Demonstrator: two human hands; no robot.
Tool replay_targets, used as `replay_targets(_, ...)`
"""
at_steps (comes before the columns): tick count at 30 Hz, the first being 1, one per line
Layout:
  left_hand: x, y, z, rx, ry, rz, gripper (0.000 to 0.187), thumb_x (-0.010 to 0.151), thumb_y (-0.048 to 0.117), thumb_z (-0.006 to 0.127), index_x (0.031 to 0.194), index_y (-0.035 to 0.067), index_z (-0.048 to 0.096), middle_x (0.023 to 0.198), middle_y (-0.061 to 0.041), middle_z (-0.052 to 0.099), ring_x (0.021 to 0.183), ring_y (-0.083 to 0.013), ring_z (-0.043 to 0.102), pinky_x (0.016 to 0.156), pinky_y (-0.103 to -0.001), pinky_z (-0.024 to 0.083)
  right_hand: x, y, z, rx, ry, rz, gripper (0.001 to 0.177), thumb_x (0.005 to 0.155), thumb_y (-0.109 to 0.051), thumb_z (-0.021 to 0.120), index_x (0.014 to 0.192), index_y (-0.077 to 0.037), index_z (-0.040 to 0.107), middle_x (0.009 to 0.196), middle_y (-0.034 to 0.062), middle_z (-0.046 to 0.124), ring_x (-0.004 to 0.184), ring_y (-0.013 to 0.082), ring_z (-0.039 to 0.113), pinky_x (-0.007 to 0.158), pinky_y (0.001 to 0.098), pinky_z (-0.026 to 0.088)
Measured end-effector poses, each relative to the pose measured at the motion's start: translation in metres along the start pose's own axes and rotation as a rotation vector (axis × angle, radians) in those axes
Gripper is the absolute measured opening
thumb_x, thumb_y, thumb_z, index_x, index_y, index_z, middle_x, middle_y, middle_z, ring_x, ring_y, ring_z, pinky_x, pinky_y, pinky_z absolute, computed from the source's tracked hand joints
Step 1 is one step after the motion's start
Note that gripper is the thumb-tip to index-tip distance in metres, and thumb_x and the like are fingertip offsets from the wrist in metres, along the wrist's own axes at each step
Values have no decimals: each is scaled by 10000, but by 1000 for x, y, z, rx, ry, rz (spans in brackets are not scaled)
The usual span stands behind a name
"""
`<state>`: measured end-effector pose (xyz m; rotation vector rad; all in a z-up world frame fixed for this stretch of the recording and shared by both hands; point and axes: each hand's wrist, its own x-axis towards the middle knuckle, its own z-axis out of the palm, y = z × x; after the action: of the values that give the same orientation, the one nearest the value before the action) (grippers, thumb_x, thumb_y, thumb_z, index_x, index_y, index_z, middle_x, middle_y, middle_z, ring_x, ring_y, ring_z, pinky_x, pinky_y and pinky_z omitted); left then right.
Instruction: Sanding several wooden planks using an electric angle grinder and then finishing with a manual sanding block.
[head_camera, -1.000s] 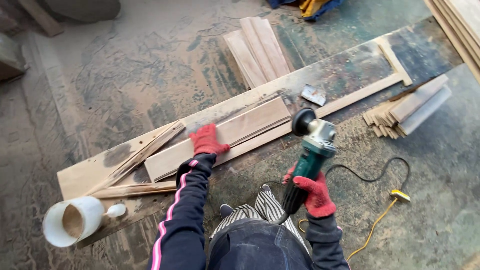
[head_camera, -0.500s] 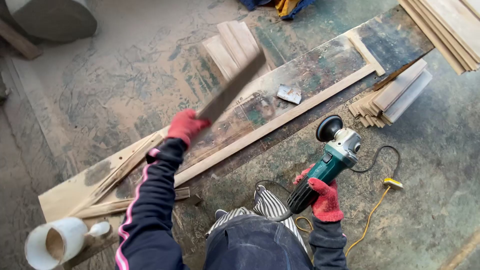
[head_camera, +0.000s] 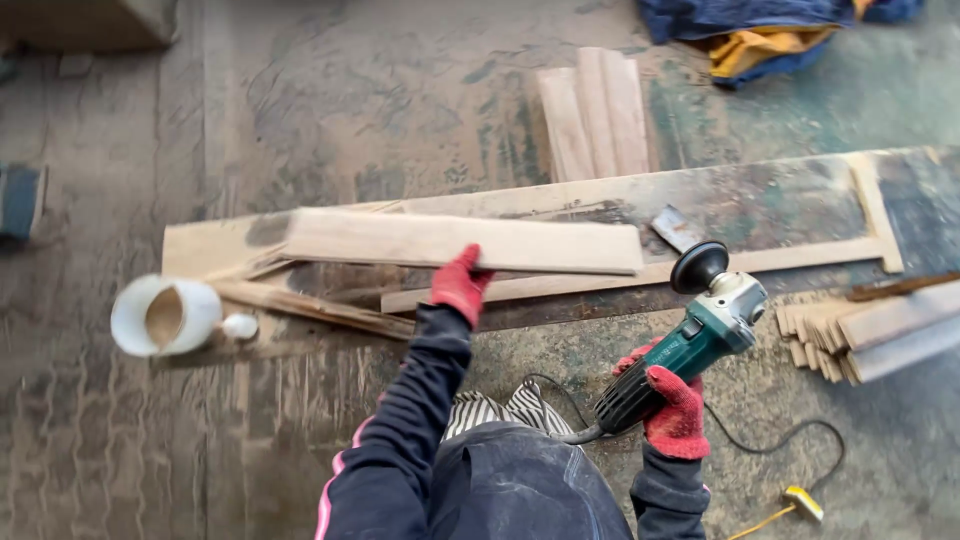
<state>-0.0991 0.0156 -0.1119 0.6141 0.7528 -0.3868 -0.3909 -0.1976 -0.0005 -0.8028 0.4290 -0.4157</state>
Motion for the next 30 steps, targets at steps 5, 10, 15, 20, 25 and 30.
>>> replay_targets(5,-1,-65,-48,-95,29,-166,298,936,9,672,1218,-77,628,1233,-186,630,1117,-342,614,1005,-448,561,9,2,-6,-28,-63,58,630,732,-46,716,1334,-13,534,1044,193,674,894,357,701,797,495,602)
replay_targets(10,-7,-52,-32,-60,66,-73,244,916,13,728,1109,-107,639,1036,-177,658,865,-311,657,800,-393,639,13,4,-17,-22,-104,80,645,746,-46,723,1356,3,521,1067,206,671,907,370,702,804,514,599)
replay_targets(15,26,-27,-51,650,137,17,444,868,414,798,912,-13,684,750,-113,712,567,-214,650,513,-307,567,11,-7,-16,-13,-122,83,575,735,-60,724,1282,-16,551,996,198,677,845,361,691,775,478,587)
replay_targets(20,-46,11,-22,1309,364,273,405,1000,473,651,787,149,532,626,17,502,511,-152,489,483,-300,478,7,-14,-36,-19,-17,91,610,735,-47,704,1320,-19,533,1049,199,668,894,366,695,803,505,586)
replay_targets(25,-1,-8,-7,1600,132,1278,538,865,396,800,1257,59,651,1187,-145,717,1122,-312,659,1019,-440,509,3,-15,-48,-20,72,102,627,714,-38,674,1321,1,520,1025,199,663,882,363,685,805,509,583)
replay_targets(30,51,-11,-10,2196,-58,1228,978,881,747,458,1562,52,368,1632,-219,307,1515,-422,204,1137,-752,18,-5,-18,-48,-82,83,92,613,700,-38,703,1290,10,541,1009,199,663,850,360,694,770,496,597)
